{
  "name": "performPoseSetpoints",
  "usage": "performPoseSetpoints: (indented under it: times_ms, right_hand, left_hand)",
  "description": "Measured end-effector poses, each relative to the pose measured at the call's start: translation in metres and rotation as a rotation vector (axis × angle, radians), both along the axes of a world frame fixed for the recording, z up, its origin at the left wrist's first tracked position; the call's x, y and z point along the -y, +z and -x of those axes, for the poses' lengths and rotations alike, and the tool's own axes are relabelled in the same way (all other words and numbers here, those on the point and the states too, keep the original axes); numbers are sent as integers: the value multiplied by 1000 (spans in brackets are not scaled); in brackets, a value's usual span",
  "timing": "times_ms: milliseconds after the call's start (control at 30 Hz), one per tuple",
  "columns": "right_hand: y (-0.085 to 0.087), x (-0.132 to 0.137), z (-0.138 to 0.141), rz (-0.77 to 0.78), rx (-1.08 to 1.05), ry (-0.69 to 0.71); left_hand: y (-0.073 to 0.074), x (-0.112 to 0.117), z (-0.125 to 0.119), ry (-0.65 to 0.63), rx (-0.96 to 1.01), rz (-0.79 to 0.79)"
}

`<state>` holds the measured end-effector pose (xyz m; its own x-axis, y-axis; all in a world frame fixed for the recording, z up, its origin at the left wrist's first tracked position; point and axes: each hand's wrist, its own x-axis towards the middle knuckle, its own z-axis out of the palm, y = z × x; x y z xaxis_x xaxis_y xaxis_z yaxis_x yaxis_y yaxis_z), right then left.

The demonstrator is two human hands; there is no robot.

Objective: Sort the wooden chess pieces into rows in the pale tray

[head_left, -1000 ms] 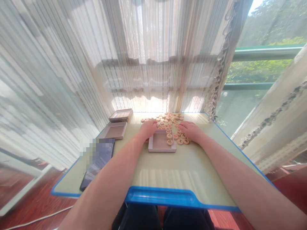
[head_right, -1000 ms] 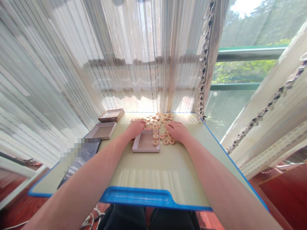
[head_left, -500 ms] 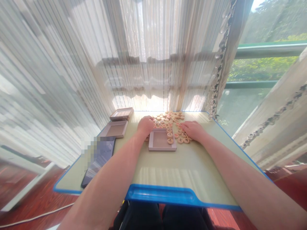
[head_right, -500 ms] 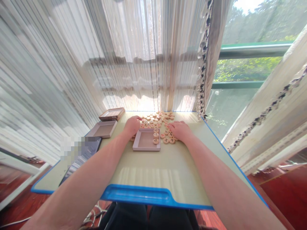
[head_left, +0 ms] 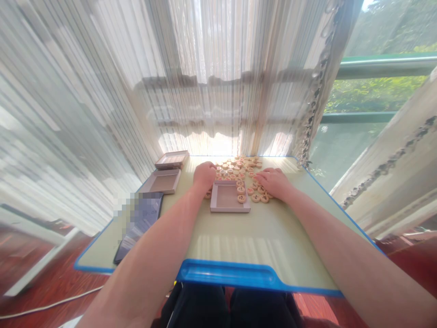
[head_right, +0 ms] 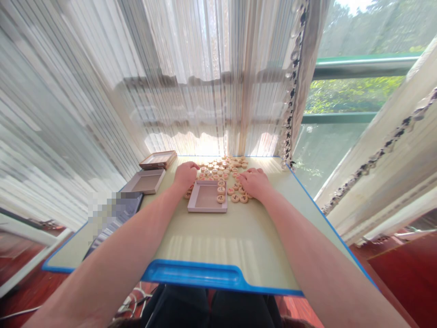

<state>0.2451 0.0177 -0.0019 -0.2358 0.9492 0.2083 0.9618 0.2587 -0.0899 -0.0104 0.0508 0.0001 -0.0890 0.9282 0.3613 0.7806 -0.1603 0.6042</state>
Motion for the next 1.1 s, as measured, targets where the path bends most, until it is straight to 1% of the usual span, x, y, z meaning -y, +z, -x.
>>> performPoseSetpoints:
  times_ms: [67, 167, 233, 300, 367, 500, 600, 667, 733, 833, 933, 1100]
  right_hand:
    - [0, 1, 1, 0, -29, -28]
    - [2, 4, 2, -5, -77, -33]
    - [5, 7, 4, -41, -133, -33]
    - [8, 11, 7, -106, -204, 3]
    - [10, 16, 13, -186, -267, 120]
    - [14, 27, 30, -357, -321, 413]
    - [15, 37, 44, -430, -308, 534]
    - [15, 44, 52, -431, -287, 578]
    - [14, 48, 58, -415, -277, 600]
    - [13, 51, 61, -426, -276, 582]
    - [12, 50, 59, -456, -276, 566]
    - [14, 48, 50, -434, -262, 547]
  left_hand:
    - [-1, 0, 0, -9, -2, 1]
    - [-1, 1, 0, -25, 18, 13]
    - [-1, 1, 0, -21, 56, 10]
    - [-1, 0, 0, -3, 97, 4]
    - [-1, -2, 0, 16, 127, 7]
    - [-2, -4, 0, 32, 161, 35]
    - [-2, -4, -1, 16, 161, 26]
    - [-1, -3, -3, -7, 156, 9]
    - [0, -2, -5, -27, 141, 3]
    - [1, -1, -6, -51, 96, -12]
    - [2, 0, -5, -59, 60, -41]
    - [1, 0, -4, -62, 56, -51]
